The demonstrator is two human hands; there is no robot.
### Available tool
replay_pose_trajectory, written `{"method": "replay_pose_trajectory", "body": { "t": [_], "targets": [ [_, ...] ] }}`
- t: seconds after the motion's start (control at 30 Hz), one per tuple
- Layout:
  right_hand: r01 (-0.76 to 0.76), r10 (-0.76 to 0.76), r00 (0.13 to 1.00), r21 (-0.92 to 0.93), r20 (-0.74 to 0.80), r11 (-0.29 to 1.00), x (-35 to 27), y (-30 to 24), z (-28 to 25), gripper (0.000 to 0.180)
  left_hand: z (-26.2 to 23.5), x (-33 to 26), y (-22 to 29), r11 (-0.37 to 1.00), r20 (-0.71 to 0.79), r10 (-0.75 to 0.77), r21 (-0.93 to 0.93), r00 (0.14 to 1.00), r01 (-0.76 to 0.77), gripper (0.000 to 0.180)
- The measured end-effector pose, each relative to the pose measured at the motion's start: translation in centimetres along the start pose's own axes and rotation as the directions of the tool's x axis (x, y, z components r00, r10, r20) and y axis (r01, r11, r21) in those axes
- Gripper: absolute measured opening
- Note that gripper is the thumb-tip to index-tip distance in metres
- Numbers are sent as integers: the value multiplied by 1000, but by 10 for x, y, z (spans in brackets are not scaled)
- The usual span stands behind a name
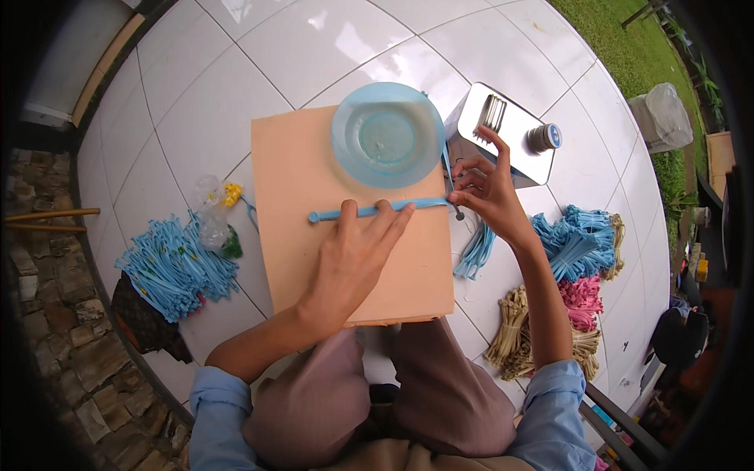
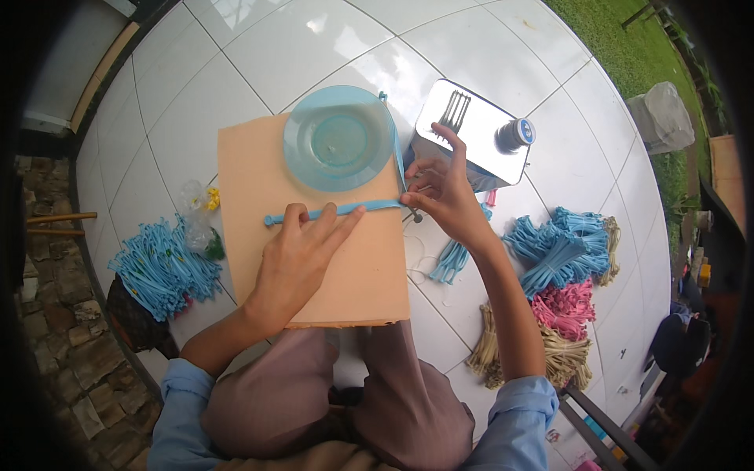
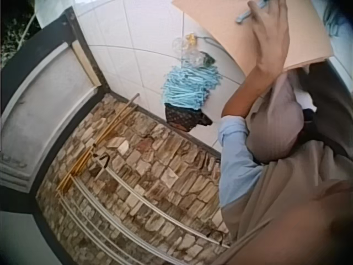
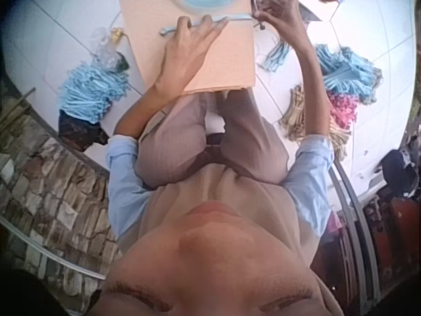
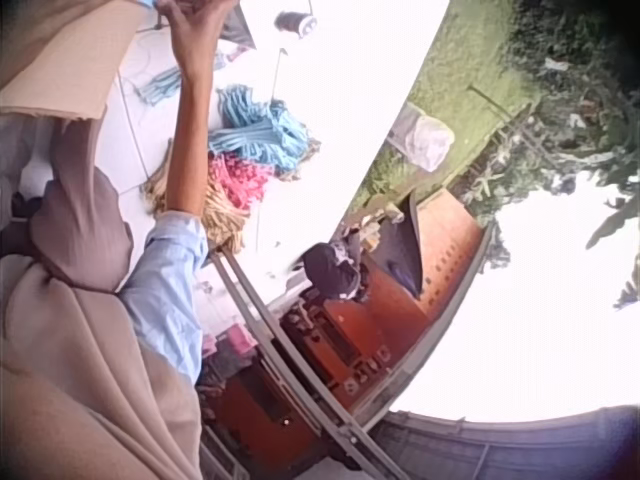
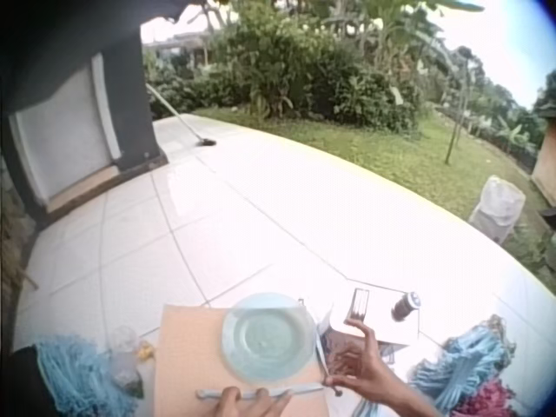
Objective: The person applies adhesive from a small container onto blue sandal straps by hand, and organizes several stacks of sandal soles on the floor.
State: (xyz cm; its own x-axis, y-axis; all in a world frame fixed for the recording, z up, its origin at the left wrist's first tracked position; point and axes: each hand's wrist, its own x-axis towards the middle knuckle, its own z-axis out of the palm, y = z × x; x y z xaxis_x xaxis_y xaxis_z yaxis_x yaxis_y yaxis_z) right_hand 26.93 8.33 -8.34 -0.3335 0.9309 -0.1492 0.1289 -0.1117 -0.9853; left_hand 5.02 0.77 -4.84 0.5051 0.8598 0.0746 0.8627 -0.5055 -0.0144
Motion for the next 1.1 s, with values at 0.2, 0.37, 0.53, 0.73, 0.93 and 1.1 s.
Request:
{"method": "replay_pose_trajectory", "body": {
  "t": [0.2, 0.37, 0.53, 0.73, 0.93, 1.1],
  "targets": [
    [269, -336, 941, -704, 45, 658, -2, -25, 9, 79, -5, 1, -6, 997, 4, 1, -81, 1000, -1, 49],
    [418, -302, 886, -889, 352, 187, 19, -57, 23, 60, -4, 0, -13, 985, -1, -9, -171, 1000, 9, 40],
    [531, -239, 823, -848, 515, 1, 37, -58, 28, 73, -3, -1, -16, 976, 10, 2, -216, 1000, 0, 37],
    [546, -194, 810, -833, 553, -90, 41, -61, 32, 73, -3, -2, -16, 977, 16, 4, -215, 1000, 0, 37],
    [467, -203, 873, -880, 443, 89, 32, -64, 26, 87, -3, -2, -13, 972, 21, -5, -234, 1000, 9, 37],
    [603, -430, 759, -777, 489, 181, 6, -42, 5, 59, -4, -3, -12, 971, 12, -23, -238, 1000, 25, 35]
  ]
}}
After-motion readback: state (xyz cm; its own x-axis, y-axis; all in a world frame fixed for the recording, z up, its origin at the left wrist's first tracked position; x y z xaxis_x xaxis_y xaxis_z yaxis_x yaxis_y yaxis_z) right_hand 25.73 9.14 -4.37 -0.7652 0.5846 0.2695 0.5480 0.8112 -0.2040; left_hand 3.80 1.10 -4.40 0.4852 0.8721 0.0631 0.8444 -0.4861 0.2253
